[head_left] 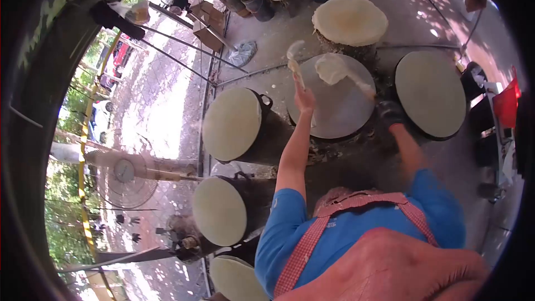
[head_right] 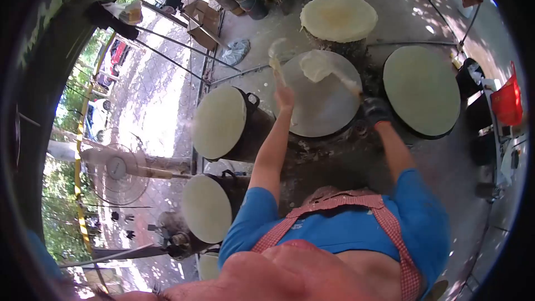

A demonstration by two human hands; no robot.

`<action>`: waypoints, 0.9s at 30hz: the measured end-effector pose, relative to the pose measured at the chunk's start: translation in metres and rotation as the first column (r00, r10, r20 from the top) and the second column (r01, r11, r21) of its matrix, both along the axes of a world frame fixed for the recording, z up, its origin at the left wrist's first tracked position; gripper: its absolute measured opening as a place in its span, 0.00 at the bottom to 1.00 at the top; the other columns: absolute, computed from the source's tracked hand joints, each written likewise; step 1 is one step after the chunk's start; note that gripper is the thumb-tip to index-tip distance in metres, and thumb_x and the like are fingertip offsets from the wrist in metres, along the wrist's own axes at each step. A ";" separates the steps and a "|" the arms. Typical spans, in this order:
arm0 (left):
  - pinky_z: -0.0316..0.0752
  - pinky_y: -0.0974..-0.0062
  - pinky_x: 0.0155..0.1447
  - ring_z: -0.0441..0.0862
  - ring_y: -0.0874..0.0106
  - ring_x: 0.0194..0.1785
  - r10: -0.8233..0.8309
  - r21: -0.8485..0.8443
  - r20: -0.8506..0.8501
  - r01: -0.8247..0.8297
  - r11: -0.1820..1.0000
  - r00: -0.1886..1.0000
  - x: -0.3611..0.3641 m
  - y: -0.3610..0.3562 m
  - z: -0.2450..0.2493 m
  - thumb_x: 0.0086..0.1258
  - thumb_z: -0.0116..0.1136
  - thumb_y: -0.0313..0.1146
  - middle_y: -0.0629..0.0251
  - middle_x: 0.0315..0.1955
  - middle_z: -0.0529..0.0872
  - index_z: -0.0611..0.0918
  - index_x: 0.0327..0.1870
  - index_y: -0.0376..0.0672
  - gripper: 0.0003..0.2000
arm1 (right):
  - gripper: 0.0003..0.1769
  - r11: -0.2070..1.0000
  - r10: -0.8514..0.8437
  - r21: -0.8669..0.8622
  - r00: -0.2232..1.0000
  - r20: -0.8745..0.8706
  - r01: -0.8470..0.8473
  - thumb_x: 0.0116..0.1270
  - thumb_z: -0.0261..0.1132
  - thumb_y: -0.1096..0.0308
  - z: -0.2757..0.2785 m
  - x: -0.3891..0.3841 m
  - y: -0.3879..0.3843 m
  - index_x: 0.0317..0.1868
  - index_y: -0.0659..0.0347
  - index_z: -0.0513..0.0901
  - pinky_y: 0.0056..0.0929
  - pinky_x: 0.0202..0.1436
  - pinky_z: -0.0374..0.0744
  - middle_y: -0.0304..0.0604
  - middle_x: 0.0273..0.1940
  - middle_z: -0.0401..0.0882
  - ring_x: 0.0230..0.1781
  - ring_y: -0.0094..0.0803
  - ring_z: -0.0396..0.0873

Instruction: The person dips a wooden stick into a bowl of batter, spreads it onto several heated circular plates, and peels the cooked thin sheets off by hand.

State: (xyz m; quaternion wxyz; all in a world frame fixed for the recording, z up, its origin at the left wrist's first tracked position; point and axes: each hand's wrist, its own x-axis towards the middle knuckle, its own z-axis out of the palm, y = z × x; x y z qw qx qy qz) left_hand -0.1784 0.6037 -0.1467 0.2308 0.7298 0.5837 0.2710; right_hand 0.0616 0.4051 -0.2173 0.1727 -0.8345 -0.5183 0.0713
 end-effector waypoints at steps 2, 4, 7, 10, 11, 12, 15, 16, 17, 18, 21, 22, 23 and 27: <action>0.70 0.61 0.40 0.76 0.53 0.37 -0.041 0.173 0.194 0.007 0.985 0.980 -0.020 0.025 -0.009 0.53 0.46 0.24 0.52 0.34 0.79 0.54 0.63 0.47 0.32 | 0.19 0.988 -0.067 0.116 0.967 -0.244 0.098 0.56 0.54 0.53 -0.010 -0.018 0.024 0.40 0.57 0.78 0.36 0.40 0.73 0.54 0.35 0.76 0.36 0.48 0.75; 0.68 0.61 0.38 0.77 0.54 0.36 -0.285 0.515 0.309 0.092 0.852 0.908 -0.047 0.004 0.013 0.52 0.48 0.24 0.55 0.33 0.80 0.56 0.63 0.43 0.32 | 0.22 0.909 -0.102 0.249 0.757 -0.646 0.335 0.56 0.54 0.52 -0.026 -0.039 0.045 0.42 0.61 0.75 0.38 0.39 0.72 0.54 0.34 0.77 0.35 0.49 0.76; 0.68 0.72 0.33 0.73 0.67 0.31 -0.201 0.090 0.409 0.179 0.980 0.890 -0.096 -0.053 -0.011 0.50 0.46 0.21 0.56 0.43 0.76 0.56 0.63 0.45 0.33 | 0.22 0.973 -0.105 0.177 0.964 -0.244 0.151 0.56 0.54 0.50 -0.021 -0.061 0.089 0.35 0.63 0.79 0.34 0.38 0.73 0.53 0.32 0.78 0.35 0.44 0.78; 0.63 0.72 0.57 0.63 0.67 0.60 0.153 -0.658 0.268 0.065 0.750 0.951 -0.135 -0.122 0.017 0.51 0.49 0.22 0.48 0.58 0.61 0.59 0.62 0.49 0.32 | 0.22 0.999 -0.034 0.017 0.875 -0.483 0.049 0.58 0.51 0.50 0.023 -0.015 0.057 0.42 0.58 0.76 0.35 0.40 0.73 0.53 0.35 0.78 0.38 0.40 0.78; 0.61 0.70 0.58 0.61 0.63 0.61 -0.228 -0.215 0.327 0.307 0.927 0.917 -0.188 -0.115 -0.088 0.50 0.51 0.24 0.49 0.57 0.64 0.60 0.61 0.45 0.32 | 0.23 0.996 0.010 0.074 0.759 -0.651 0.051 0.60 0.49 0.50 0.029 -0.002 0.038 0.50 0.53 0.72 0.37 0.42 0.74 0.52 0.38 0.77 0.40 0.39 0.77; 0.57 0.69 0.61 0.57 0.60 0.63 -0.253 -0.003 0.051 0.254 0.967 0.966 -0.176 -0.140 -0.045 0.50 0.51 0.24 0.50 0.57 0.63 0.60 0.61 0.41 0.31 | 0.23 0.989 -0.123 -0.025 0.714 -0.690 0.147 0.60 0.49 0.49 0.030 -0.007 0.030 0.50 0.54 0.72 0.37 0.40 0.74 0.51 0.38 0.78 0.39 0.38 0.77; 0.56 0.74 0.60 0.61 0.64 0.61 -0.061 -0.336 0.373 0.196 0.921 0.926 -0.204 -0.143 -0.083 0.46 0.49 0.21 0.55 0.59 0.62 0.58 0.61 0.38 0.34 | 0.27 0.849 -0.338 0.207 0.802 -0.493 0.485 0.53 0.55 0.44 0.033 -0.104 0.032 0.47 0.53 0.76 0.39 0.35 0.75 0.43 0.37 0.79 0.35 0.40 0.77; 0.56 0.74 0.60 0.62 0.64 0.60 -0.088 -0.309 0.425 0.235 0.921 0.901 -0.191 -0.153 -0.054 0.46 0.50 0.21 0.53 0.58 0.63 0.57 0.62 0.38 0.35 | 0.26 0.947 -0.298 -0.211 0.421 -0.856 0.241 0.54 0.55 0.44 0.073 -0.110 0.030 0.47 0.52 0.76 0.34 0.42 0.74 0.44 0.41 0.78 0.41 0.39 0.75; 0.56 0.75 0.60 0.62 0.64 0.60 -0.103 -0.337 0.384 0.243 0.910 0.918 -0.192 -0.151 -0.054 0.46 0.51 0.21 0.52 0.58 0.63 0.56 0.62 0.38 0.35 | 0.26 0.995 -0.100 -0.075 0.706 -0.701 0.067 0.54 0.56 0.45 0.004 -0.093 0.055 0.48 0.52 0.76 0.31 0.44 0.73 0.44 0.42 0.78 0.42 0.37 0.75; 0.55 0.75 0.60 0.61 0.65 0.60 -0.096 -0.357 0.342 0.223 0.907 0.935 -0.198 -0.152 -0.054 0.47 0.51 0.22 0.51 0.57 0.63 0.56 0.62 0.38 0.35 | 0.25 0.996 0.087 0.025 0.903 -0.420 -0.085 0.54 0.57 0.46 -0.062 -0.077 0.079 0.48 0.51 0.76 0.28 0.47 0.72 0.43 0.43 0.77 0.43 0.35 0.74; 0.68 0.74 0.45 0.73 0.67 0.38 -0.156 -0.310 0.122 0.187 0.932 0.980 -0.194 -0.153 -0.041 0.49 0.52 0.23 0.56 0.48 0.72 0.56 0.63 0.43 0.35 | 0.23 0.976 0.170 0.216 0.763 -0.623 -0.040 0.54 0.62 0.55 0.016 -0.028 0.010 0.47 0.59 0.76 0.25 0.43 0.74 0.43 0.46 0.76 0.42 0.25 0.73; 0.69 0.77 0.38 0.72 0.69 0.30 -0.030 -0.470 0.210 0.127 0.874 0.977 -0.189 -0.155 -0.033 0.49 0.52 0.24 0.60 0.45 0.75 0.57 0.63 0.45 0.35 | 0.18 0.958 -0.140 0.000 0.470 -0.872 0.285 0.55 0.62 0.59 0.034 -0.018 0.015 0.45 0.58 0.78 0.25 0.40 0.75 0.38 0.44 0.76 0.41 0.21 0.73; 0.68 0.81 0.37 0.72 0.73 0.30 0.003 -0.518 0.233 0.122 0.847 0.972 -0.186 -0.158 -0.024 0.50 0.51 0.22 0.62 0.46 0.74 0.56 0.63 0.46 0.34 | 0.15 0.861 -0.062 0.122 0.341 -0.938 0.493 0.56 0.61 0.59 -0.002 -0.012 0.024 0.39 0.59 0.80 0.23 0.39 0.75 0.42 0.35 0.80 0.35 0.20 0.76; 0.67 0.80 0.22 0.70 0.78 0.19 -0.040 -0.317 0.362 0.163 0.934 0.931 -0.192 -0.153 -0.062 0.53 0.48 0.19 0.63 0.38 0.76 0.54 0.64 0.51 0.34 | 0.19 0.992 0.113 0.001 0.877 -0.468 -0.127 0.57 0.59 0.58 -0.018 -0.063 0.054 0.48 0.59 0.75 0.27 0.49 0.71 0.42 0.50 0.73 0.48 0.21 0.70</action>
